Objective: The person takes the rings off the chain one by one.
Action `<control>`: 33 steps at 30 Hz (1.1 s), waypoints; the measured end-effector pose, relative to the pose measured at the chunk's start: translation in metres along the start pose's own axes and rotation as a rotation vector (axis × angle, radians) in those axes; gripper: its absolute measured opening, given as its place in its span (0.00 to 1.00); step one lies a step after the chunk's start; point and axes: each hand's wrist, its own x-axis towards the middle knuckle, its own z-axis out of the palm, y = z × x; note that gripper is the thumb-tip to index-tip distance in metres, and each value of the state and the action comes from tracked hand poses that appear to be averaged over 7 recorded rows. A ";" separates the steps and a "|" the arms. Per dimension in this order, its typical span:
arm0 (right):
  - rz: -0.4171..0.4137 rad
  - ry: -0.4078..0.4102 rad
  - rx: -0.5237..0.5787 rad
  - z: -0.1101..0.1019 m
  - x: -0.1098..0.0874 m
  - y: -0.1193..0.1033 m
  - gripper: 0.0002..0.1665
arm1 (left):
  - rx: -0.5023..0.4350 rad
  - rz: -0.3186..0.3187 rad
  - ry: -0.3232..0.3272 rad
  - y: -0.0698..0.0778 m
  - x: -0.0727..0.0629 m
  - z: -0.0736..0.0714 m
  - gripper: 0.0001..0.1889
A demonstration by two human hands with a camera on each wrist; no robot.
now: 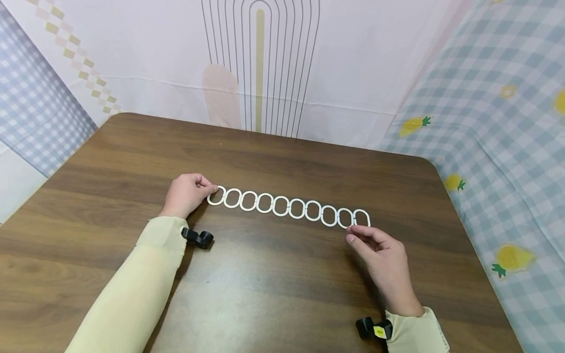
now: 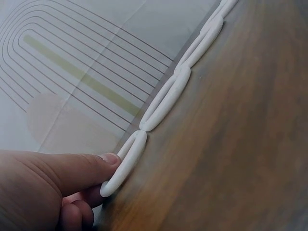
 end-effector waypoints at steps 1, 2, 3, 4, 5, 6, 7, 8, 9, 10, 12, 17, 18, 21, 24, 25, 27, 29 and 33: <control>0.006 0.003 -0.009 0.000 0.000 0.000 0.17 | 0.000 0.000 0.000 0.000 0.000 0.000 0.09; 0.011 0.004 -0.021 0.000 0.000 0.000 0.17 | -0.001 -0.001 -0.002 0.000 0.000 0.000 0.09; 0.016 0.006 -0.030 0.000 0.000 0.000 0.17 | -0.001 -0.001 -0.003 -0.001 0.000 0.000 0.09; 0.020 0.007 -0.041 0.000 -0.001 0.000 0.16 | -0.001 0.001 -0.002 -0.001 0.000 0.000 0.09; 0.021 0.006 -0.046 0.000 -0.001 0.000 0.16 | -0.001 0.001 -0.003 -0.001 0.000 0.000 0.09; 0.021 0.006 -0.049 0.000 -0.001 0.000 0.16 | -0.001 0.002 -0.003 -0.001 0.000 0.000 0.09; 0.021 0.006 -0.049 0.000 -0.001 0.000 0.16 | -0.001 0.004 -0.003 -0.002 0.000 0.000 0.09; 0.015 0.003 -0.043 0.000 -0.001 0.000 0.16 | -0.001 0.006 -0.003 -0.002 0.000 0.000 0.09; 0.014 0.002 -0.041 0.000 -0.001 0.000 0.16 | -0.002 0.008 -0.004 -0.002 0.000 0.000 0.09; 0.014 0.002 -0.038 0.001 -0.001 0.001 0.16 | -0.004 0.008 -0.004 -0.002 0.000 0.000 0.09; 0.013 0.000 -0.036 0.001 -0.001 0.001 0.16 | -0.005 0.009 -0.004 -0.002 0.001 0.000 0.09; 0.017 0.001 -0.059 0.002 0.000 0.001 0.17 | -0.013 0.006 -0.006 -0.002 0.000 0.000 0.09; 0.018 0.002 -0.060 0.002 0.000 0.001 0.17 | -0.014 0.005 -0.008 -0.002 0.000 -0.001 0.09; 0.022 0.005 -0.059 0.002 -0.001 0.001 0.17 | -0.019 0.001 -0.010 -0.002 0.000 0.000 0.09; 0.022 0.006 -0.045 0.003 -0.001 0.001 0.18 | -0.017 0.001 -0.009 -0.002 -0.001 0.000 0.09; 0.020 0.005 -0.040 0.003 -0.002 0.000 0.18 | -0.018 0.001 -0.009 -0.002 -0.001 0.000 0.09; 0.009 0.001 -0.028 0.003 -0.002 0.000 0.18 | -0.020 0.003 -0.005 -0.001 0.000 0.000 0.09; -0.003 -0.001 -0.008 0.002 -0.001 0.001 0.17 | -0.024 0.009 -0.001 -0.001 0.001 0.000 0.09; -0.006 -0.001 0.009 0.002 0.000 0.002 0.17 | -0.057 0.009 -0.001 -0.003 0.002 0.001 0.10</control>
